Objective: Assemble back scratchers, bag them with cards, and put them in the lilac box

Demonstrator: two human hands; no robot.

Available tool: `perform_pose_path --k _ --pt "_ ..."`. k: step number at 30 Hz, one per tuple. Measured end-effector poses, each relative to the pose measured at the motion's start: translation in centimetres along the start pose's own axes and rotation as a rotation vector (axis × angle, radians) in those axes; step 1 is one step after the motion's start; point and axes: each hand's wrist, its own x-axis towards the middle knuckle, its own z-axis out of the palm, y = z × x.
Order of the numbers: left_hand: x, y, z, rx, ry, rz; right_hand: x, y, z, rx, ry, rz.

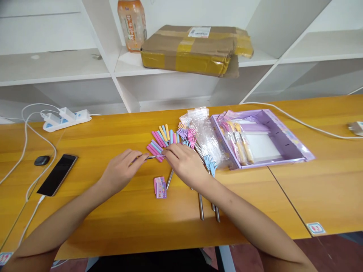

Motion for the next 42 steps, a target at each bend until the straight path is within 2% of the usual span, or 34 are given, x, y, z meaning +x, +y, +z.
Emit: perform_pose_path --k 7,10,13,17,19,21,24,29,32,35,39,42 --pt "0.1 -0.1 0.2 -0.004 -0.071 -0.002 -0.1 -0.8 0.0 -0.172 -0.041 -0.063" --pt "-0.6 -1.4 0.1 0.004 -0.127 -0.048 -1.0 0.4 -0.1 -0.251 -0.032 -0.043" --pt "-3.4 -4.7 -0.3 0.066 -0.166 -0.131 -4.0 4.6 -1.6 -0.303 0.002 0.021" --pt "-9.3 -10.3 -1.3 0.041 -0.176 -0.200 -10.5 13.5 -5.3 -0.311 0.146 0.111" --pt "-11.6 -12.0 -1.7 0.058 -0.173 -0.223 -13.5 16.9 -6.9 -0.337 0.201 0.126" --pt "-12.6 -12.6 -1.8 0.053 -0.202 -0.221 -15.6 18.8 -7.9 -0.333 0.165 0.110" --pt "-12.3 -12.1 -1.6 -0.011 -0.231 -0.221 -16.9 19.2 -8.1 -0.300 0.155 0.123" --pt "-11.3 -11.5 -1.0 -0.113 -0.220 -0.243 -17.0 17.9 -8.2 -0.293 0.177 0.209" --pt "-11.5 -11.6 -1.0 -0.078 -0.202 -0.218 -17.0 17.1 -8.7 -0.420 0.158 0.224" --pt "-11.5 -11.3 -1.1 -0.005 -0.180 -0.179 -16.9 16.7 -9.0 -0.503 0.121 0.176" --pt "-11.3 -10.6 -1.5 0.071 -0.166 -0.136 -16.6 16.5 -9.0 -0.518 0.092 0.124" --pt "-11.2 -10.4 -1.5 0.107 -0.174 -0.140 -16.4 16.5 -8.9 -0.507 0.099 0.170"
